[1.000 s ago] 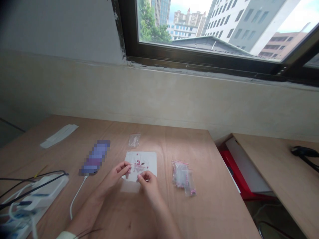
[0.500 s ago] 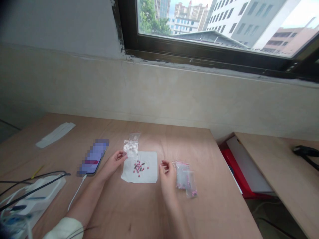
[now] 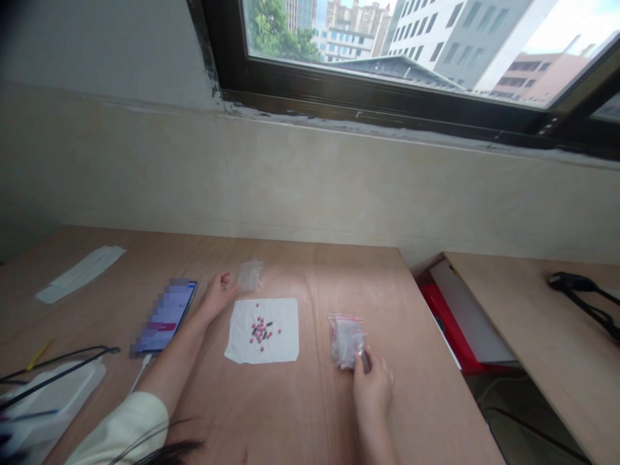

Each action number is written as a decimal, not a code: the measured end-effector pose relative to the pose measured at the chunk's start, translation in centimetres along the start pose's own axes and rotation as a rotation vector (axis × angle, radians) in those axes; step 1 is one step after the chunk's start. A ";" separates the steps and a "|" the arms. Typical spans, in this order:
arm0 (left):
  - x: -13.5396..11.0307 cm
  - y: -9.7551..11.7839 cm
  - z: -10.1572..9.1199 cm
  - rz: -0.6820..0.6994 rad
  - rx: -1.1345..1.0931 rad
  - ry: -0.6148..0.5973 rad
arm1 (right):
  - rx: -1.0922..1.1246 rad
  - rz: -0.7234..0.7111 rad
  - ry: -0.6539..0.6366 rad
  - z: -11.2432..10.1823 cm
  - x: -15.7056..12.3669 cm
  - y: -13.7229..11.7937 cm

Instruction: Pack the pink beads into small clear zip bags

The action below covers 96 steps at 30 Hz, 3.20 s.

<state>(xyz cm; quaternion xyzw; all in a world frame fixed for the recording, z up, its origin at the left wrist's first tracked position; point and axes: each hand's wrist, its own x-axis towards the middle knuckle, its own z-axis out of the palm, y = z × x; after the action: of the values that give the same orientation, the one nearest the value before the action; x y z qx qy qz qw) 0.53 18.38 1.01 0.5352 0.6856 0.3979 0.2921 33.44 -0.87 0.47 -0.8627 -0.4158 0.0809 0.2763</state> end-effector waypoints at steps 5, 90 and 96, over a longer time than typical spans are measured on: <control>-2.5 0.5 -1.3 0.029 -0.018 -0.043 | 0.056 0.027 -0.005 -0.3 -0.1 -0.4; -14.2 8.7 -5.0 -0.091 -0.320 -0.932 | 0.799 -0.337 -0.875 -1.4 -5.7 -16.9; -13.7 8.7 -4.2 -0.144 -0.289 -0.924 | 0.836 -0.298 -0.966 -1.5 -5.1 -17.4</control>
<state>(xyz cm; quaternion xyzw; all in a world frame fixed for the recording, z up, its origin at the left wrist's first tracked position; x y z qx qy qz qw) 4.90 5.07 10.27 0.5611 0.4573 0.1886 0.6636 19.04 3.38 10.69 -0.4821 -0.5418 0.5750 0.3787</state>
